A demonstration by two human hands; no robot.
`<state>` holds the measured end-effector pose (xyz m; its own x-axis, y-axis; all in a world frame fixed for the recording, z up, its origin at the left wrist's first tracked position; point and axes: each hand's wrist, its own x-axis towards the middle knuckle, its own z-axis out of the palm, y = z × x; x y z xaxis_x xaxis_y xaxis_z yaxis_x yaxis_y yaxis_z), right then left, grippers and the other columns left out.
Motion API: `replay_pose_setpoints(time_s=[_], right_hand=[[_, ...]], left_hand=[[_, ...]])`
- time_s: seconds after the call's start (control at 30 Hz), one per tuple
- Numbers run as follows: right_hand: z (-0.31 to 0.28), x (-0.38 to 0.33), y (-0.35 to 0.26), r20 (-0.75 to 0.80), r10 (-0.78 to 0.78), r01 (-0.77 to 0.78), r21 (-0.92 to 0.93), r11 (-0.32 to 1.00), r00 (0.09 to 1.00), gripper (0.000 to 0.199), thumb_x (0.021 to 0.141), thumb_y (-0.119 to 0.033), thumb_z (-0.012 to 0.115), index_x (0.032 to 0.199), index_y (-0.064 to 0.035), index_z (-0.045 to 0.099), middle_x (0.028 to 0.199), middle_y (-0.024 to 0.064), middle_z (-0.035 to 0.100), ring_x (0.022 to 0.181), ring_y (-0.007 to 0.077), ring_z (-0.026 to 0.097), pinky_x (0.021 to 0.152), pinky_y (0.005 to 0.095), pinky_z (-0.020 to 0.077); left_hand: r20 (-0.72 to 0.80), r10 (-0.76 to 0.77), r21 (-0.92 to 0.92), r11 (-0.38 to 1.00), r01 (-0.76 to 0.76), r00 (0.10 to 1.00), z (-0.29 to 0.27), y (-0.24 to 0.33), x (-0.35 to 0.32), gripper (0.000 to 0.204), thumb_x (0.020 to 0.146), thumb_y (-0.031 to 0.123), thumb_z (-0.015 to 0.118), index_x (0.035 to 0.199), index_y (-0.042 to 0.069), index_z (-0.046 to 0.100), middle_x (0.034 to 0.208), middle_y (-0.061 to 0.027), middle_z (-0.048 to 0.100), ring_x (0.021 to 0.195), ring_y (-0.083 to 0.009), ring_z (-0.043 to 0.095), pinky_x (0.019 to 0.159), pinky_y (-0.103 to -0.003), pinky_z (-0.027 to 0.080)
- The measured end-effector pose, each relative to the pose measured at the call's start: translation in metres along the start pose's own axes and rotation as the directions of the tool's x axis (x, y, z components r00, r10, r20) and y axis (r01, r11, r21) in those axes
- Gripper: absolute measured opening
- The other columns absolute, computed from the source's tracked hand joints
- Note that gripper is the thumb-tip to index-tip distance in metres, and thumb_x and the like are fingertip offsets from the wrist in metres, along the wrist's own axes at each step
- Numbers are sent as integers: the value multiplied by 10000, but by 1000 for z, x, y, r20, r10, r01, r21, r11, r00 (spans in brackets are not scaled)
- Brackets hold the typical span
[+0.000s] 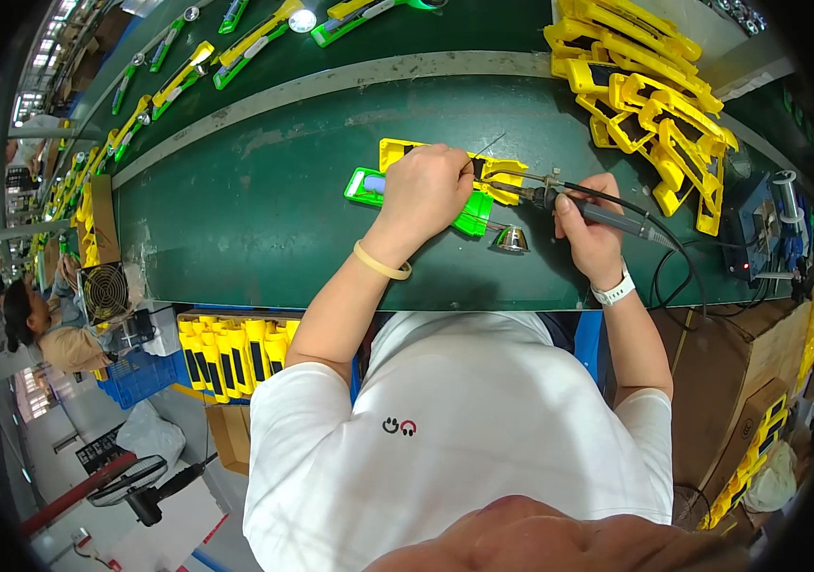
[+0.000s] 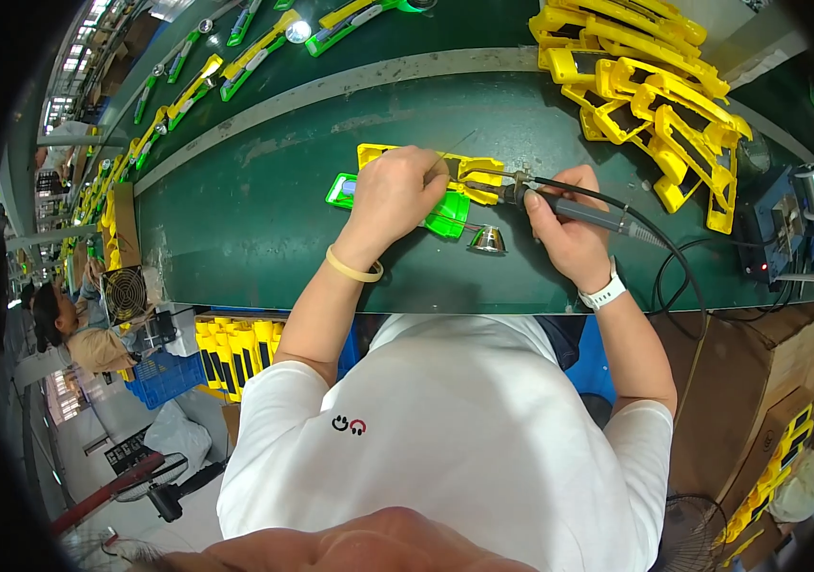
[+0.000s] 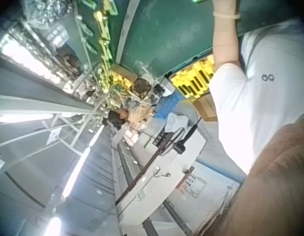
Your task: Assemble and solder internal wiring and components for portable flashlights on a factory production line.
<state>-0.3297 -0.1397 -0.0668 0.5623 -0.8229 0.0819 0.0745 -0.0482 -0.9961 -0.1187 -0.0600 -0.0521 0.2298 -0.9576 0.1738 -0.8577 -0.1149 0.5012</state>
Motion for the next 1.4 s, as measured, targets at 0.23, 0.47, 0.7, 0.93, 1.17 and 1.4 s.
replay_pose_setpoints(time_s=[0.23, 0.47, 0.7, 0.93, 1.17, 1.4], right_hand=[[5, 2, 3, 48, 4, 1, -97, 995, 999, 230, 851, -89, 612, 902, -52, 391, 689, 55, 534, 532, 95, 507, 490, 217, 423], [7, -3, -5, -33, -7, 4, -109, 994, 999, 231, 837, -81, 629, 884, -37, 407, 662, 37, 533, 516, 82, 529, 460, 214, 420], [-11, 0, -22, -98, -99, 107, 78, 991, 990, 208, 896, -77, 539, 1005, -60, 363, 747, 93, 542, 585, 158, 589, 453, 226, 442], [24, 28, -12, -51, 32, -15, 305, 952, 998, 256, 921, -117, 515, 1053, -46, 307, 985, 135, 502, 923, 274, 631, 687, 316, 568], [14, 21, -4, -16, 88, -81, 252, 964, 996, 240, 923, -116, 509, 1035, -38, 311, 980, 139, 509, 886, 257, 648, 726, 310, 559], [-22, -9, -15, -108, -35, 45, 95, 994, 994, 192, 897, -112, 542, 979, -48, 381, 670, 63, 530, 505, 99, 501, 459, 216, 405]], left_hand=[[-5, 16, -8, 1000, -16, 1000, -1, 0, 0, 72, 724, 125, 595, 714, 58, 621, 676, -115, 585, 679, -298, 588, 606, -405, 468], [-3, 7, -11, 1000, -7, 1000, 0, -2, 1, 70, 718, 124, 599, 709, 58, 620, 679, -114, 589, 676, -298, 589, 606, -403, 469], [-4, 14, -14, 1000, -14, 1000, 0, -2, 1, 70, 715, 125, 600, 709, 58, 619, 678, -114, 589, 677, -299, 589, 607, -403, 470], [10, 9, -1, 1000, -9, 1000, -2, 0, 1, 77, 715, 132, 600, 716, 57, 619, 690, -120, 590, 685, -307, 586, 610, -409, 468], [52, 35, -25, 999, -34, 998, 4, 11, -5, 65, 709, 117, 605, 717, 54, 619, 694, -111, 594, 684, -302, 586, 603, -409, 465], [82, 36, -50, 998, -32, 996, 4, 16, -4, 67, 714, 119, 609, 718, 53, 620, 679, -99, 593, 671, -285, 584, 592, -389, 463]])
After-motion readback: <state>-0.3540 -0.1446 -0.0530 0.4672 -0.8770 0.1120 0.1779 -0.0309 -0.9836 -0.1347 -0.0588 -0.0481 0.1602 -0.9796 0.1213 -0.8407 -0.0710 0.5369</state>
